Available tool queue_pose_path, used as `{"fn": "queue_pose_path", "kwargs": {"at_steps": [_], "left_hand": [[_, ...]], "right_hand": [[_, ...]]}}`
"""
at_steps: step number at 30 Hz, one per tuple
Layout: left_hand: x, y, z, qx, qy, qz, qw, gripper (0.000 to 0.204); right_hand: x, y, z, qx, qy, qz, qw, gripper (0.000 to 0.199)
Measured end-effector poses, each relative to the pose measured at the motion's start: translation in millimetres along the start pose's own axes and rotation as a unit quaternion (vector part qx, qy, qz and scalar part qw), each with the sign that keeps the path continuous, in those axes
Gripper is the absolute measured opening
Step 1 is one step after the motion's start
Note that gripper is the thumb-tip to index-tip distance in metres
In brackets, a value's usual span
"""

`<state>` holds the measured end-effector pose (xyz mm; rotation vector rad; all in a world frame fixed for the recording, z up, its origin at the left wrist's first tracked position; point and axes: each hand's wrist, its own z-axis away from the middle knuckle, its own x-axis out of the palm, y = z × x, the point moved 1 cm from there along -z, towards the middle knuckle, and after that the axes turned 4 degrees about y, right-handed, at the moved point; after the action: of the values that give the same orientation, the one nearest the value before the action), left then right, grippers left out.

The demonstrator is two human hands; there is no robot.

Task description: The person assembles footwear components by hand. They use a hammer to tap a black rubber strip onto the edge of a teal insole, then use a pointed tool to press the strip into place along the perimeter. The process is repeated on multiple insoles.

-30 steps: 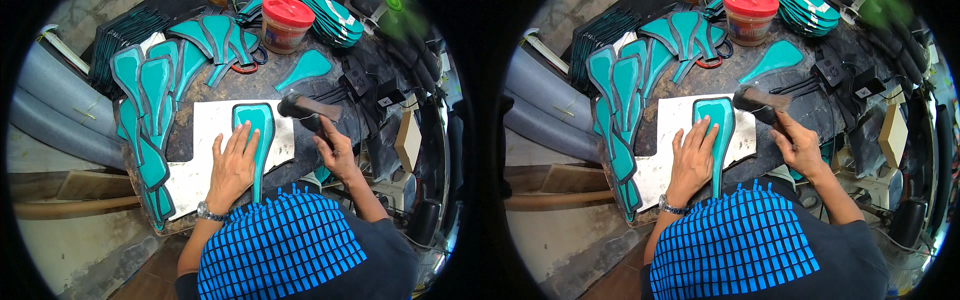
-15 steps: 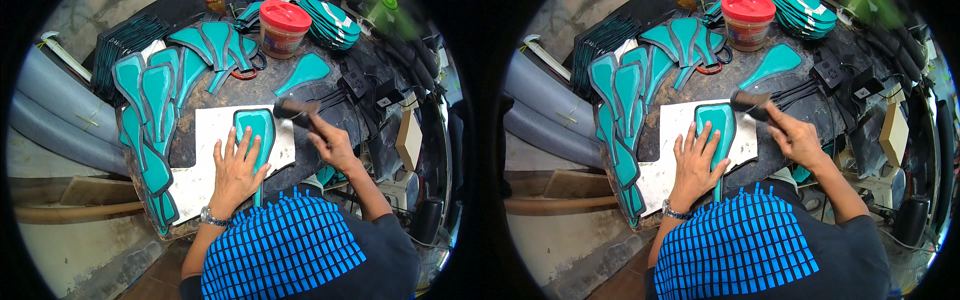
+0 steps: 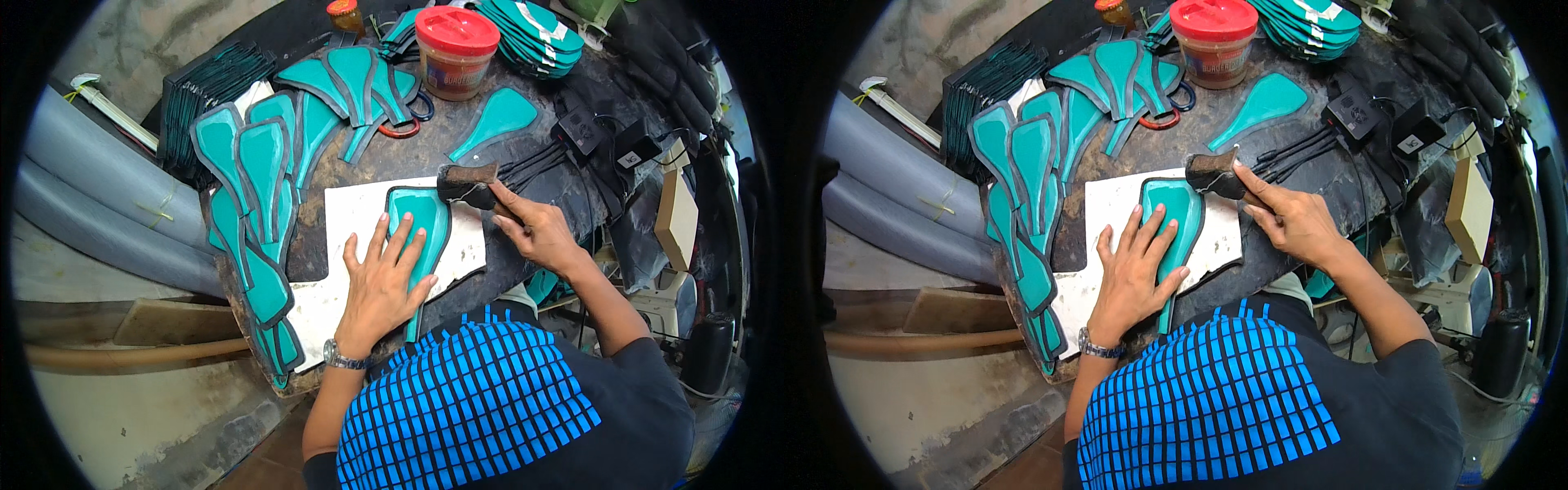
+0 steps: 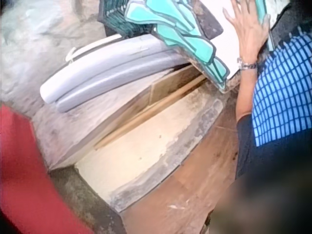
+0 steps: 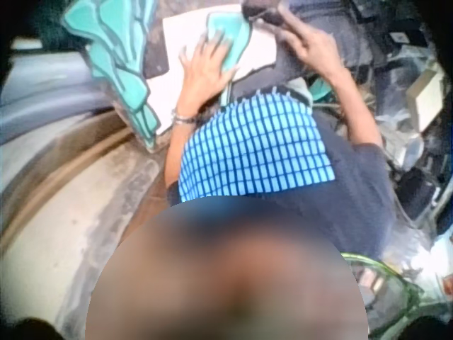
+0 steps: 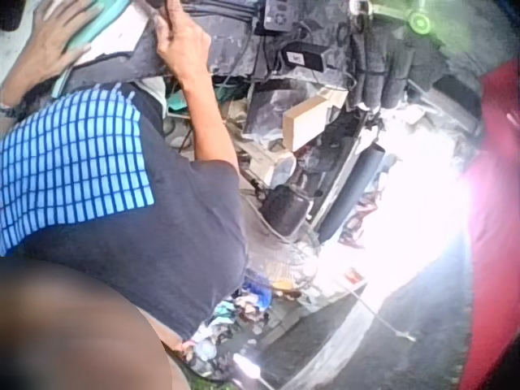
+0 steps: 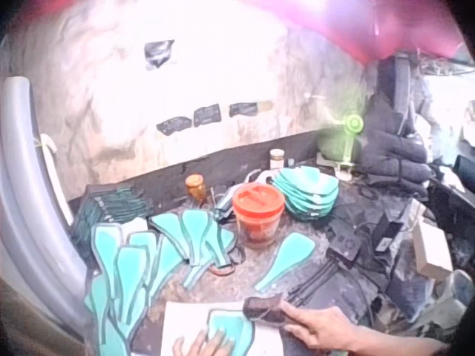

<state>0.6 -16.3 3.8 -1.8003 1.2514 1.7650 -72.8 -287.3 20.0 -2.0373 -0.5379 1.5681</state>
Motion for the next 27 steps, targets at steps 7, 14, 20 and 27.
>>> {"fn": "queue_pose_path", "kwargs": {"at_steps": [7,14,20,27], "left_hand": [[-5,-5,1,0.015,-0.013,0.014,1.0,0.061],[-10,-6,0,0.014,-0.033,0.02,0.999,0.062],[-12,-7,-1,0.012,-0.049,0.019,0.999,0.061],[-13,-10,0,0.026,-0.043,0.018,0.999,0.06]], "right_hand": [[-3,-2,-10,0.002,-0.053,0.001,0.999,0.067],[-2,-11,-18,-0.081,0.072,-0.055,0.993,0.067],[1,-14,-22,-0.083,0.069,0.003,0.994,0.065],[6,-19,-27,-0.071,0.031,0.009,0.997,0.068]]}}
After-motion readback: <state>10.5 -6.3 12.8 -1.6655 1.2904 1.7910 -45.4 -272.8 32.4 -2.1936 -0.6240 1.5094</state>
